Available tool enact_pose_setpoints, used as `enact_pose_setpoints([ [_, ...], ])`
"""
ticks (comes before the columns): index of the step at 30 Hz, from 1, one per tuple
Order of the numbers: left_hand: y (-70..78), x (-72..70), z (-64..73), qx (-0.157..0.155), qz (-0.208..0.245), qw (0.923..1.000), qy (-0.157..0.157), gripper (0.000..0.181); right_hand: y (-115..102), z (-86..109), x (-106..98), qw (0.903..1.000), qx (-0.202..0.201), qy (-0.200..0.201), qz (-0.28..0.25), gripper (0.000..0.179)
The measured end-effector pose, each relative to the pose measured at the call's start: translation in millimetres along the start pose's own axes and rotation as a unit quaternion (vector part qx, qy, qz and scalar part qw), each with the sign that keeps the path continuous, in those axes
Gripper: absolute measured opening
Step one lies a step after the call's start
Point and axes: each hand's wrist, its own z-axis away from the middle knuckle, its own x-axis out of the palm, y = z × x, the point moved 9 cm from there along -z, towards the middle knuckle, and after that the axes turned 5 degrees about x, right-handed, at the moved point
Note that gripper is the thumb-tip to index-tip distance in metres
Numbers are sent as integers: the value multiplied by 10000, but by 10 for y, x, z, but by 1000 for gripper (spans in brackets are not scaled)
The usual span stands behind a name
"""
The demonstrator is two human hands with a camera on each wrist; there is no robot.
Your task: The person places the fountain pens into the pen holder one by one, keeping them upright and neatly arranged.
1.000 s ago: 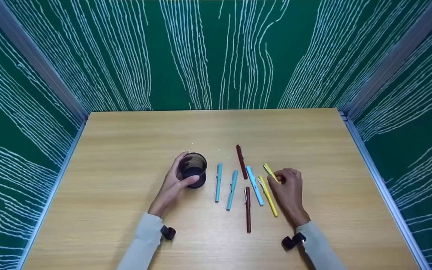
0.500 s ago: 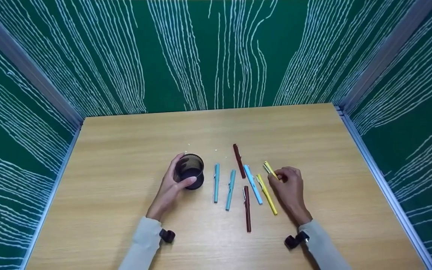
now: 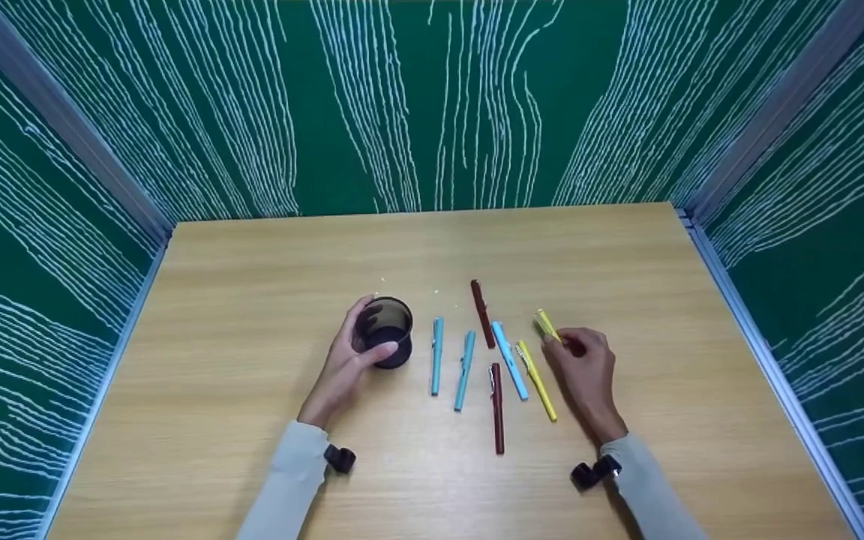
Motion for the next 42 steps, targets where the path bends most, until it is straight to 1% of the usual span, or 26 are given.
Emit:
enact_pose_setpoints([
  [5, -4, 14, -31, 44, 4, 10000, -26, 92, 30, 9, -10, 10000, 72, -29, -22, 19],
  [9, 3, -2, -20, 60, -11, 10000, -30, 92, 31, 23, 6, 9999, 158, -36, -60, 22],
  [16, 16, -31, -3, 91, -99, 9999, 6, 92, 43, 36, -16, 9989, 226, 189, -353, 28],
  [19, 21, -25, -1, 98, -58, 9999, -8, 92, 1, 47, -26, 9990, 179, 222, -341, 30],
  [23, 16, 1, -7, 95, -9, 9999, -92, 92, -104, 22, -51, 9989, -13, 300, -353, 26],
  [26, 7, -3, -13, 89, -15, 9999, -101, 92, -206, -24, -46, 9983, -128, 272, -491, 22],
  [32, 15, -15, -8, 147, -53, 9998, -109, 89, -398, -61, -17, 9988, 53, -90, -483, 25],
  [34, 20, -16, -10, 160, -65, 9998, -125, 89, -470, -73, -11, 9986, 48, -187, -482, 26],
  [36, 19, -19, -14, 134, -110, 9998, -114, 89, -552, -93, -9, 9984, -44, -245, -507, 25],
  [42, 17, -17, -14, 42, -207, 9997, -86, 91, -807, -163, -15, 9978, -403, -238, -480, 19],
])
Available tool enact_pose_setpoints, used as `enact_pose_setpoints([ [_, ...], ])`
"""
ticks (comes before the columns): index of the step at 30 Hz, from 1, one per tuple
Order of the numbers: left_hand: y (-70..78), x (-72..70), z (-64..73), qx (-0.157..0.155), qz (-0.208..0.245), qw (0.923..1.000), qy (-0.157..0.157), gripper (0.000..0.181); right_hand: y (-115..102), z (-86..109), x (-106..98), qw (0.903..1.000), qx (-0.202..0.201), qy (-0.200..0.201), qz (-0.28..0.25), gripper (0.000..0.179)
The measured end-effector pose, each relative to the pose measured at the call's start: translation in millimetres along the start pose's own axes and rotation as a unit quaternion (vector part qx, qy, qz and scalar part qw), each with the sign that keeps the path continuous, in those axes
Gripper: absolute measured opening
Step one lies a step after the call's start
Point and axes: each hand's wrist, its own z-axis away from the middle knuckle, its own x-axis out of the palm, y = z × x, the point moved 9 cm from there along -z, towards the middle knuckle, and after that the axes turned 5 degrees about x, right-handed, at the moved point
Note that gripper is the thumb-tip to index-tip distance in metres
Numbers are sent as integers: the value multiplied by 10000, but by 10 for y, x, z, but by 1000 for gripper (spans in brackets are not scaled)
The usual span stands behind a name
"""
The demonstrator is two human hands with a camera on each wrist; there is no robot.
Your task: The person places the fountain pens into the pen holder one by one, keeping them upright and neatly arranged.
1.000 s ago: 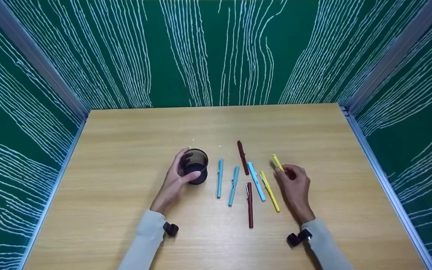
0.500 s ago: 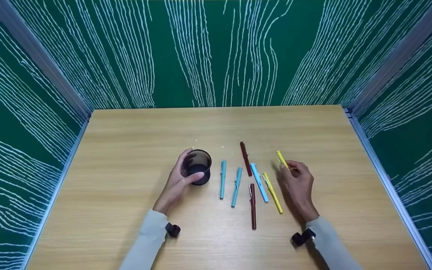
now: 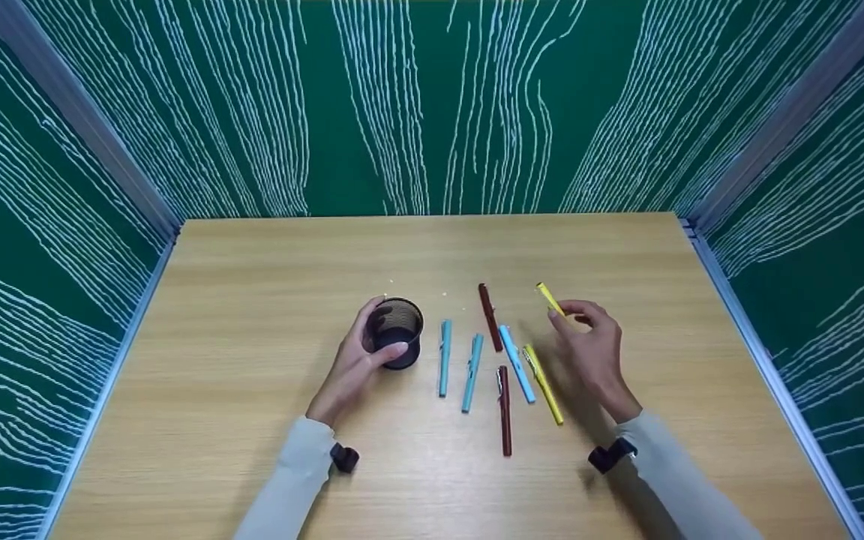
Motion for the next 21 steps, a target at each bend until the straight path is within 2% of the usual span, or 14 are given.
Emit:
enact_pose_setpoints([
  [14, -11, 5, -13, -11, 109, 9999, -36, 91, -370, -26, 185, 9990, -375, -179, -141, 19],
  [21, 11, -10, -13, -52, 85, 9999, -11, 92, -501, -13, 322, 9981, -435, -425, 115, 17],
])
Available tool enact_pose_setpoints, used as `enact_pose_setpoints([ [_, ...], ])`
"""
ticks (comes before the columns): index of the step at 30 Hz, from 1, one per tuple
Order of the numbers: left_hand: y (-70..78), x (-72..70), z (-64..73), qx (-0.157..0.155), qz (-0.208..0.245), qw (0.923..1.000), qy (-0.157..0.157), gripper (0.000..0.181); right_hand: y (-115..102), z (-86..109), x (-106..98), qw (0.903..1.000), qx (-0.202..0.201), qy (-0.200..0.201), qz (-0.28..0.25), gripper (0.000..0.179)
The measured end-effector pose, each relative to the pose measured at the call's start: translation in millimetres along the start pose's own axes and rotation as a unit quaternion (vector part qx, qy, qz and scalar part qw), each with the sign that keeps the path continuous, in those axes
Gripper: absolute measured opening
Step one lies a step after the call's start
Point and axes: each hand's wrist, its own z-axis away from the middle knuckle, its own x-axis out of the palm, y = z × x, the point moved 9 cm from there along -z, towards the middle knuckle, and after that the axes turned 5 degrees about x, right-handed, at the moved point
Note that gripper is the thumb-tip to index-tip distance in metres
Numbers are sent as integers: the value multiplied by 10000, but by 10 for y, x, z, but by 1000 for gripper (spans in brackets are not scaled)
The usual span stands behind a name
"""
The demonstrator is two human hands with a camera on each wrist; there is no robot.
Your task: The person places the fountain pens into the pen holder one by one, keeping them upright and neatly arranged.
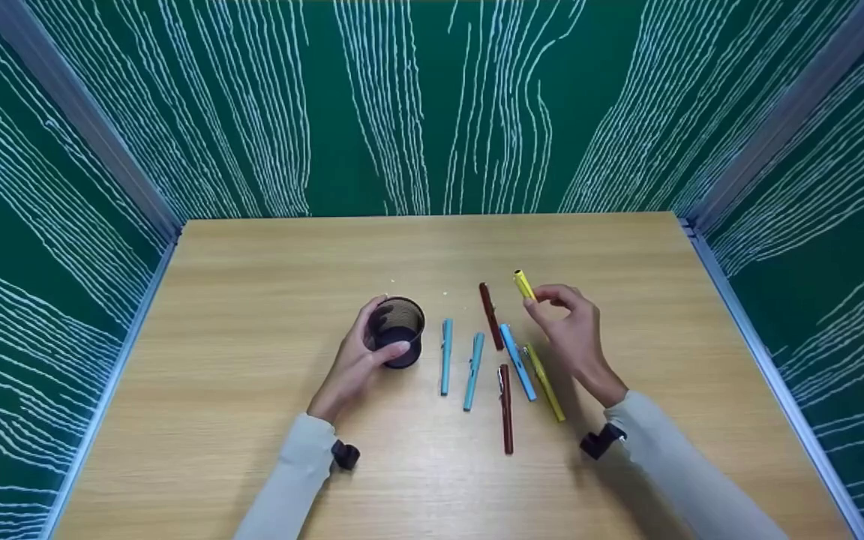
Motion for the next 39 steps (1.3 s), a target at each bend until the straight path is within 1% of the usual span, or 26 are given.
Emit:
enact_pose_setpoints([
  [5, -7, -8, 7, -17, -84, 10000, 51, 92, -62, -12, 99, 9999, -89, -100, 12, 17],
  [11, -13, 0, 3, 10, -48, 10000, 4, 92, -168, -17, 209, 9994, -283, -201, -88, 14],
  [16, -14, -8, 2, 23, -101, 9999, 18, 92, -267, -31, 300, 9986, -413, -332, -41, 14],
  [18, -9, -2, -1, 84, -12, 10000, -7, 92, -303, -34, 328, 9984, -441, -347, -22, 14],
  [23, -2, 22, -15, 248, 237, 9994, -92, 91, -380, -32, 394, 9982, -451, -393, -42, 15],
  [31, -1, 17, -1, 180, 208, 9996, -40, 91, -497, -18, 531, 9968, -523, -580, -152, 14],
  [39, 31, 11, 2, 159, 110, 9998, -49, 90, -606, -18, 630, 9960, -432, -714, -336, 14],
])
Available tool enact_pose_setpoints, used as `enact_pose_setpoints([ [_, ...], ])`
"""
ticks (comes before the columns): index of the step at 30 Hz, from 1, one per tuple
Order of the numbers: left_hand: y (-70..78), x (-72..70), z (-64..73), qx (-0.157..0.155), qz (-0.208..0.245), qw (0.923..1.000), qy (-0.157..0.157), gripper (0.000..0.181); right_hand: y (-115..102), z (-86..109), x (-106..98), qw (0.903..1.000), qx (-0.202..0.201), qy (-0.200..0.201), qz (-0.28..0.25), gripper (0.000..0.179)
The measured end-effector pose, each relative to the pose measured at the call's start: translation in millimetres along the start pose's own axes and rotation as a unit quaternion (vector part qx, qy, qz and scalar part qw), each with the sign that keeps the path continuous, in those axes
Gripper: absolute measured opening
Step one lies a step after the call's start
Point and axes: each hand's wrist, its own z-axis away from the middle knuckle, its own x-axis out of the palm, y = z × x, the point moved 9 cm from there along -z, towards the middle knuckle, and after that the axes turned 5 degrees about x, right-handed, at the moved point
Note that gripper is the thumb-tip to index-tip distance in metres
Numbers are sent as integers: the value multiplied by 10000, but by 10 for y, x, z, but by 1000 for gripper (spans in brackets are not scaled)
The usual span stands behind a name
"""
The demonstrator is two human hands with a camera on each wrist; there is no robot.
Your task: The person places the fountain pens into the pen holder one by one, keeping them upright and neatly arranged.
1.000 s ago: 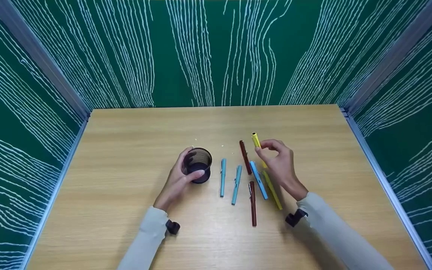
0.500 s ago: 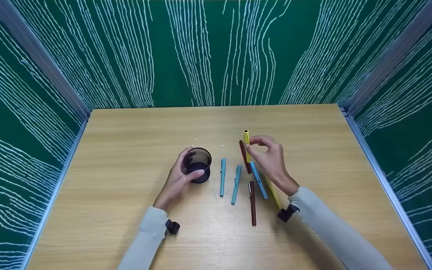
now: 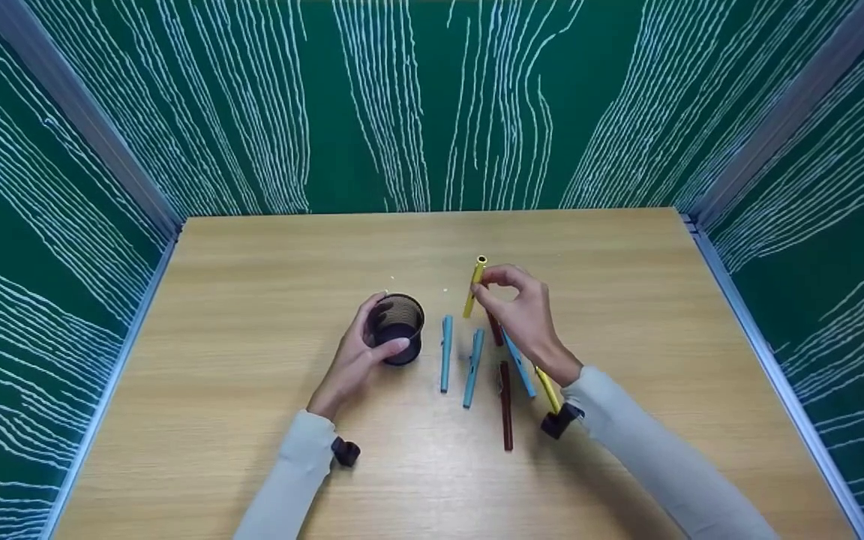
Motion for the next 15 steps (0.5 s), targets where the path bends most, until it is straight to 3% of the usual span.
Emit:
enact_pose_setpoints([
  [15, -44, -8, 0, 0, -78, 10000, 60, 89, -127, -52, 141, 9993, 65, -60, -364, 10],
])
